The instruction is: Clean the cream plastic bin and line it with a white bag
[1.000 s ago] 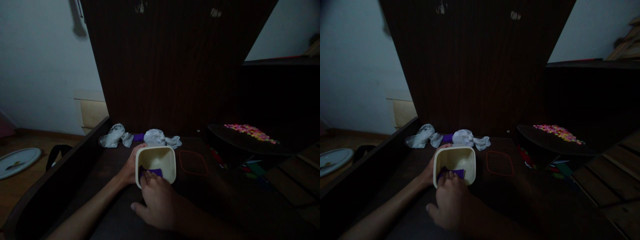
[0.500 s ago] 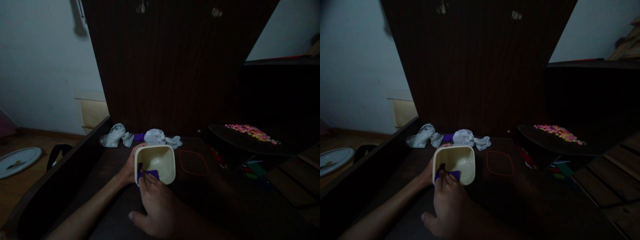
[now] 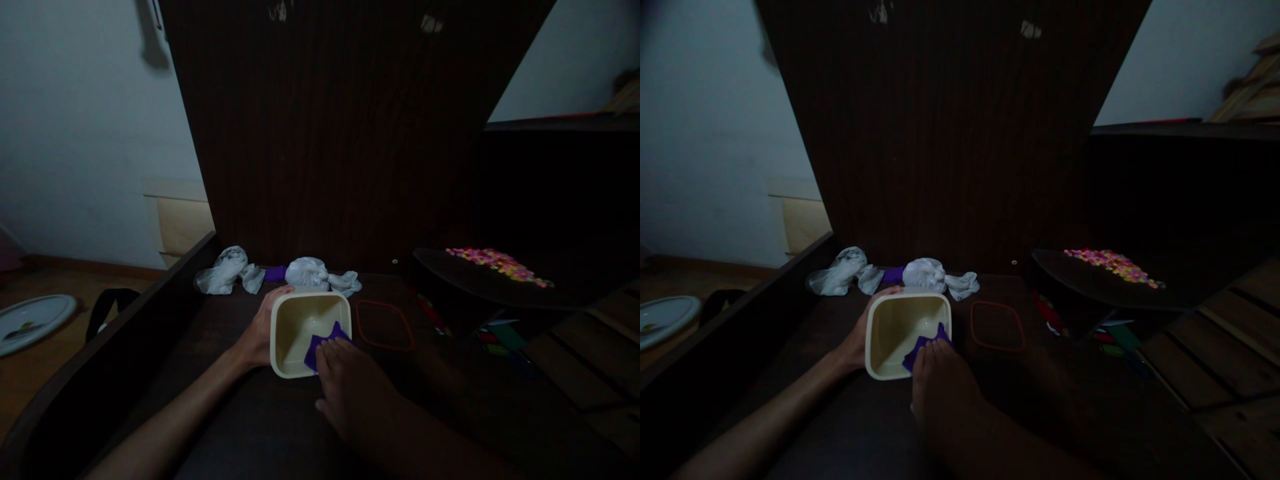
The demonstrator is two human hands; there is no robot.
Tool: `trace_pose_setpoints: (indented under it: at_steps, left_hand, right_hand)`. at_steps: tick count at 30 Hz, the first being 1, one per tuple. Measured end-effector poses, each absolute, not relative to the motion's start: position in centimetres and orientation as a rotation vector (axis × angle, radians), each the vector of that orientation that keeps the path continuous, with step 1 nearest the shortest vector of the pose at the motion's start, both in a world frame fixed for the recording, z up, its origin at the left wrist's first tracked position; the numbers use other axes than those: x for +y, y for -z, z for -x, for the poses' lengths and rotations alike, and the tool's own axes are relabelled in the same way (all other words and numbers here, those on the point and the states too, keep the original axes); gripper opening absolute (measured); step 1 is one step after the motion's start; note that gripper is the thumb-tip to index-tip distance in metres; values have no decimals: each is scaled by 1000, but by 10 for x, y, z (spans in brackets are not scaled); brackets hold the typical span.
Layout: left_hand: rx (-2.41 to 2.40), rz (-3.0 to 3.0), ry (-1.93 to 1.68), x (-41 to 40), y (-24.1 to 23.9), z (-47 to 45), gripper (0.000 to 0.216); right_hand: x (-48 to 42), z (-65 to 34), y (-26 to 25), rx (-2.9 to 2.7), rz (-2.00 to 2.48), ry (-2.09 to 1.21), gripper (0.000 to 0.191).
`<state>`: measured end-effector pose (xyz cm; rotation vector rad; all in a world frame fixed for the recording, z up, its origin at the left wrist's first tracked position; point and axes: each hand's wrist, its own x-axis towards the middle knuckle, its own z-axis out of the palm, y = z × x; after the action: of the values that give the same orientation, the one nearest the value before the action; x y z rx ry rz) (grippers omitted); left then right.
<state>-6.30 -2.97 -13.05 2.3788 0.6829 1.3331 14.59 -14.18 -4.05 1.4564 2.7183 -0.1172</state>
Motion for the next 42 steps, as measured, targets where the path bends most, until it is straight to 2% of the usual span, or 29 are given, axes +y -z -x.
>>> trace_pose_setpoints:
  at_steps: [2, 7, 16, 21, 24, 26, 28, 30, 34, 38, 42]
  left_hand:
    - [663, -2476, -1310, -30, 130, 63, 111]
    - [616, -2553, -1400, -29, 131, 61, 104]
    - [610, -2469, -1400, -26, 138, 62, 110]
    - [711, -2378, -1399, -26, 142, 63, 98]
    - [744, -2357, -1362, -29, 138, 64, 101]
    - [730, -2357, -1364, -31, 133, 64, 93]
    - [684, -2352, -1387, -33, 130, 64, 84]
    - [652, -2329, -1420, -35, 129, 63, 83]
    - [722, -2293, -1466, -32, 135, 62, 81]
    - [766, -2276, -1426, -27, 140, 63, 85]
    - [700, -2316, -1413, -27, 137, 65, 87]
  right_hand:
    - [-138, -143, 40, 2685, -1424, 64, 64]
    - [-131, -128, 28, 2539, -1338, 148, 78]
    - [-115, -109, 33, 2575, -1376, 382, 105]
    - [-117, -100, 32, 2822, -1333, 660, 87]
    - [-116, -99, 30, 2758, -1520, 999, 75]
    - [-113, -100, 28, 2666, -1640, 1245, 67]
    - [-111, -99, 26, 2631, -1695, 1444, 63]
    - [-110, -98, 26, 2648, -1693, 1517, 69]
    - [-114, -97, 23, 2711, -1599, 1207, 79]
    - [-118, -104, 25, 2821, -1370, 829, 81]
    - [-119, -116, 28, 2910, -1165, 629, 78]
